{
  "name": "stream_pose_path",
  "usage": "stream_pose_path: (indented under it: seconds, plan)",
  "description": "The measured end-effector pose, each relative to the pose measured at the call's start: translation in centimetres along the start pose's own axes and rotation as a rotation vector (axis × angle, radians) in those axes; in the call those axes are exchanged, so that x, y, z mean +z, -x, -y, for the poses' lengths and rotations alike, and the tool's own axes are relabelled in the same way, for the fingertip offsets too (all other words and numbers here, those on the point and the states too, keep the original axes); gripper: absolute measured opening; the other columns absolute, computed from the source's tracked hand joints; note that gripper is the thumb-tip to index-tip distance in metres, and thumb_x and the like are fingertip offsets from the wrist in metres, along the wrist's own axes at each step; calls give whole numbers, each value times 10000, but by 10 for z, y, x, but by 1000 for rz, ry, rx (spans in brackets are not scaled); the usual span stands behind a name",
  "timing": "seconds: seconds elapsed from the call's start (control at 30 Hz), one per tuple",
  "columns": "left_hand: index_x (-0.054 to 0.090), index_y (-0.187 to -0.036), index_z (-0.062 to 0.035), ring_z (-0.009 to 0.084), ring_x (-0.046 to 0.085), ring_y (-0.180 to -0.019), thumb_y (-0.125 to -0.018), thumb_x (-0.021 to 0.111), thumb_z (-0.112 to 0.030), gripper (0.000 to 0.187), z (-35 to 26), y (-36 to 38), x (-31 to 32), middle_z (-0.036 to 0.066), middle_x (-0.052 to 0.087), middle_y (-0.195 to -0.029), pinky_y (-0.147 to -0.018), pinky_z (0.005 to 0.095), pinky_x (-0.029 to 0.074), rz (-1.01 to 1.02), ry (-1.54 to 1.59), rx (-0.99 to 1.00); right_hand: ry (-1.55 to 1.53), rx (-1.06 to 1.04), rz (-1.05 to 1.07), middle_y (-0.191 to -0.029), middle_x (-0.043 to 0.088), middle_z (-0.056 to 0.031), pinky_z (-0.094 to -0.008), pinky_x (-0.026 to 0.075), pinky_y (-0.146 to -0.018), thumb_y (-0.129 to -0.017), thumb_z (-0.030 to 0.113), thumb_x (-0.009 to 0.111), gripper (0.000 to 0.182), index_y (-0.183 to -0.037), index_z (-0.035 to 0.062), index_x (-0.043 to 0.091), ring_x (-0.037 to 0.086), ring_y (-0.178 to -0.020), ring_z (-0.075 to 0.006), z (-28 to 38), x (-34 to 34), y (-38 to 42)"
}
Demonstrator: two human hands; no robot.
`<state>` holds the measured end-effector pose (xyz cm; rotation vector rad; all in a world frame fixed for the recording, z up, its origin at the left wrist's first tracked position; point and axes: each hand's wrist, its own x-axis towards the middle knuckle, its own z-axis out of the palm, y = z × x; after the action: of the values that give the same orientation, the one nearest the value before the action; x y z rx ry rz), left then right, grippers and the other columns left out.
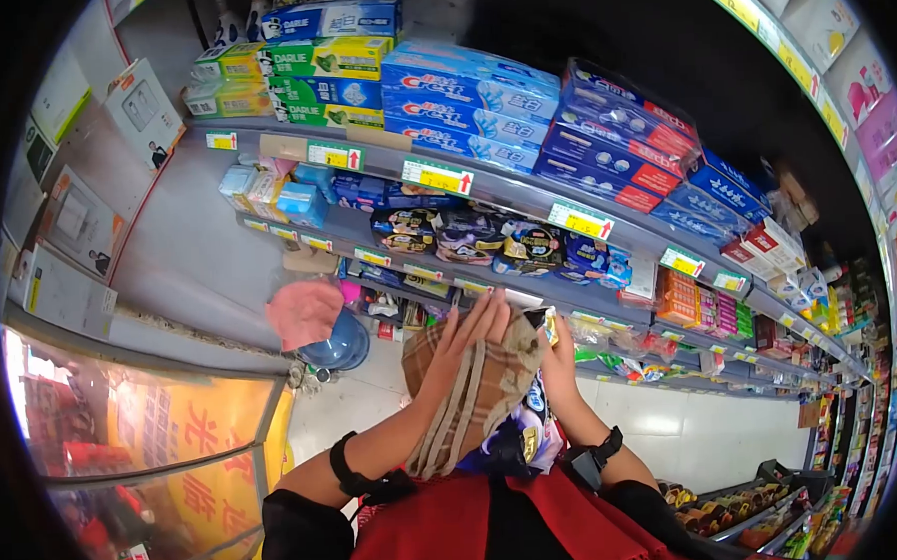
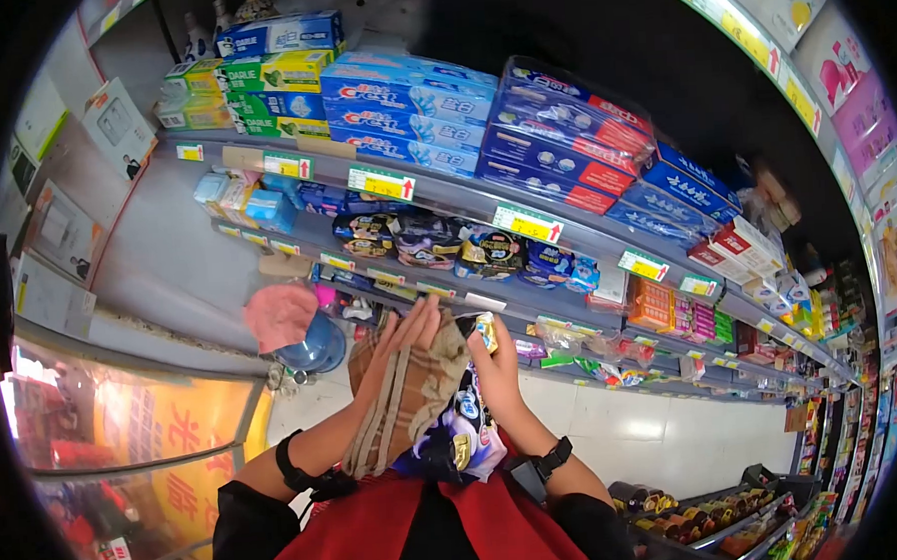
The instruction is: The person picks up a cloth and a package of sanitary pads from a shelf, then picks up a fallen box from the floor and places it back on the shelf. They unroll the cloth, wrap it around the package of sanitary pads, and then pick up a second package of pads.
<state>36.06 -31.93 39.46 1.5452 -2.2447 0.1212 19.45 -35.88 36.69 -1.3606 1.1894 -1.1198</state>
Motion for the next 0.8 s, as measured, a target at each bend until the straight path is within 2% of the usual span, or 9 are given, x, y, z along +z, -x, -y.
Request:
stream_pose_path:
  seconds: [0.07, 0.1, 0.13, 0.2, 0.33, 0.43, 0.57, 0.67, 0.8]
  plan:
    - [246, -1414, -56, 250, 259, -1383, -907, 348, -334, 587, -7, 12, 4, 107, 267, -1488, -1125, 446, 185, 63, -439, 147, -78, 141, -58, -879, 533, 26, -202, 389, -674, -961, 239, 527, 278, -1110, 4, 538, 457, -773, -44, -9, -13, -5]
    - [266, -1391, -61, 255, 260, -1381, -907, 346, -331, 560, -18, 22, 3, 104, 269, -1483, -1126, 443, 191, 73, -174, 143, -124, 118, -88, -838, 515, 44, -197, 370, -648, -958, 268, 532, 262, -1048, 22, 551, 439, -742, -35, -22, -20, -8]
    - [257, -1403, -68, 258, 258, -1382, -907, 377, -319, 568, -16, 30, 13, 109, 259, -1488, -1123, 444, 200, -24, -598, 291, -168, 91, -117, -797, 497, 62, -191, 350, -622, -956, 296, 537, 260, -986, 39, 565, 420, -711, -25, -31, -25, -12]
    - [340, -1362, -22, 303, 267, -1376, -862, 474, -338, 606, -21, 42, 5, 177, 259, -1481, -1125, 455, 190, 99, 54, 251, -169, 159, -175, -815, 503, 59, -194, 359, -637, -955, 300, 538, 259, -990, 45, 565, 428, -719, -32, -34, -29, -9]
    - [247, -1429, -41, 281, 231, -1393, -881, 454, -324, 650, -14, 10, 4, 150, 221, -1504, -1113, 452, 213, 144, 385, 57, -272, 242, -239, -846, 544, 36, -202, 382, -667, -964, 308, 515, 293, -1038, 31, 577, 464, -748, -44, -4, -12, -3]
    - [235, -1440, -33, 286, 208, -1403, -875, 461, -330, 677, 17, -19, 72, 161, 195, -1514, -1109, 439, 215, 113, 434, 15, -293, 217, -106, -858, 555, 22, -205, 385, -685, -975, 281, 491, 279, -1049, 26, 576, 469, -760, -48, -23, -15, 2]
    - [203, -1457, -44, 279, 181, -1411, -880, 475, -276, 679, 49, -34, 136, 153, 166, -1527, -1114, 394, 198, 338, 1524, -192, -308, 195, -62, -877, 566, 12, -231, 397, -705, -983, 259, 474, 281, -1051, 7, 577, 477, -793, -67, -24, -7, 12]
    - [187, -1452, -17, 295, 174, -1410, -841, 543, -280, 754, 32, -24, 111, 172, 184, -1514, -1121, 466, 175, 111, 648, 31, -345, 242, -208, -881, 565, 16, -230, 397, -703, -977, 278, 488, 289, -1050, 15, 581, 477, -794, -62, -35, -11, 7]
    - [250, -1426, -21, 296, 187, -1407, -850, 523, -308, 699, -2, 5, 41, 161, 194, -1514, -1124, 470, 181, 311, 383, 165, -432, 275, -361, -901, 573, 27, -219, 392, -715, -958, 322, 521, 319, -1048, 26, 599, 482, -793, -56, -57, -26, 2]
